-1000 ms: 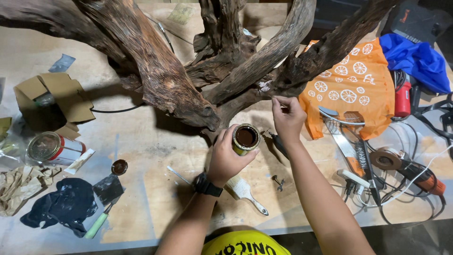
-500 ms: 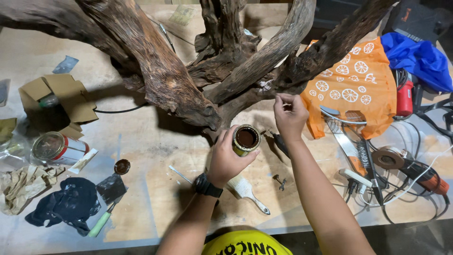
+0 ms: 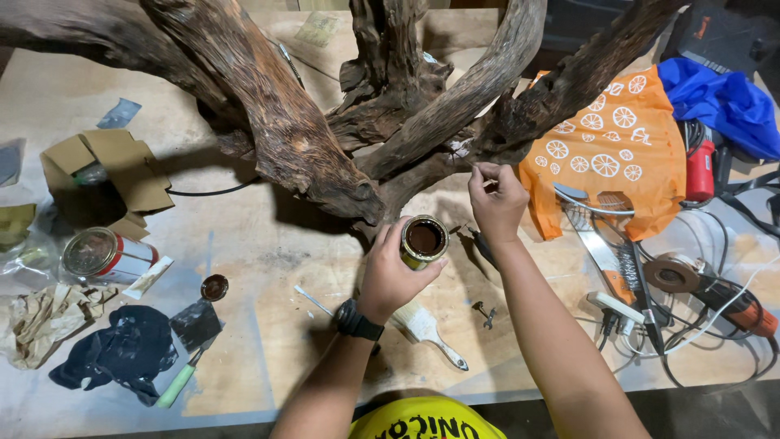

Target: The person applies a dark liquid finish to a large piece of driftwood using a small brush. They repeatedly dip the brush into a small container and carefully paint the crevices and surfaces of the wood.

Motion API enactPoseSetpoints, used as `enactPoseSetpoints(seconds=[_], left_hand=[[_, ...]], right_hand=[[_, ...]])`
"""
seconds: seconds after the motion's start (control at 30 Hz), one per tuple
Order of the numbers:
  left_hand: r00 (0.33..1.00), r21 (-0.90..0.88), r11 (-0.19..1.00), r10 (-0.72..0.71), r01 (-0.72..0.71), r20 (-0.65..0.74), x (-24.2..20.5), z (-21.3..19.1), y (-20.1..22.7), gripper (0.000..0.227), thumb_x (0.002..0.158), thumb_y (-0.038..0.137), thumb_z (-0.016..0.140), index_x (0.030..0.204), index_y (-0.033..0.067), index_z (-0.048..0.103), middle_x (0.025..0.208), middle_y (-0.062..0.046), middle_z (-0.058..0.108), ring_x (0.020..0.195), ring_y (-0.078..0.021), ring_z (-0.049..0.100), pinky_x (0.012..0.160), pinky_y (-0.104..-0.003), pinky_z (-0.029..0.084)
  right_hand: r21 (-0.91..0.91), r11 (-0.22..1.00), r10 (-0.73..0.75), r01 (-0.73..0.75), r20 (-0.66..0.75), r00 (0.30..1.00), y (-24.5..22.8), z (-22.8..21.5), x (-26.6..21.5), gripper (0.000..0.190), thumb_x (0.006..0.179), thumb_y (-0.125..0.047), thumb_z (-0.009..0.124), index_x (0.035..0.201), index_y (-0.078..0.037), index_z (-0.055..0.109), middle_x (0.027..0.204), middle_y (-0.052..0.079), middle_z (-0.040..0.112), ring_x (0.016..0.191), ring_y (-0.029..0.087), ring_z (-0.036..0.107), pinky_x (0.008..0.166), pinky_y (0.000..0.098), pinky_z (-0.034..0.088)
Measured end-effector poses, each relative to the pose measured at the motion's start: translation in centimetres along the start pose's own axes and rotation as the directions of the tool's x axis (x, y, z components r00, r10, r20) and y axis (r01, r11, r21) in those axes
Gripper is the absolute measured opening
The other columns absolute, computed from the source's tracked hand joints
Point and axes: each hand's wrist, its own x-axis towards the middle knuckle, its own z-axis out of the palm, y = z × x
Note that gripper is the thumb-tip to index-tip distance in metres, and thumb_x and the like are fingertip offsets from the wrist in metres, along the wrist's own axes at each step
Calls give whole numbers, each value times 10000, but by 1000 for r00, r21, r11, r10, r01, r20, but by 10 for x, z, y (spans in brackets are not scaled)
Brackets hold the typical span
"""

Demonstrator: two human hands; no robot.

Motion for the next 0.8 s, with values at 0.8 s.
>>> enactPoseSetpoints(seconds=[0.8], left_hand=[[997, -6, 997, 78, -78, 25, 2, 5, -2, 860, 613, 237, 1028, 1375, 38, 683, 1156, -219, 728, 1137, -463, 750, 969, -527, 613]], right_hand=[[-458, 889, 128, -22, 201, 971, 9, 2, -17, 94, 942, -290, 786, 933, -213, 733, 592, 54, 699, 660, 349, 767, 636, 473, 590]])
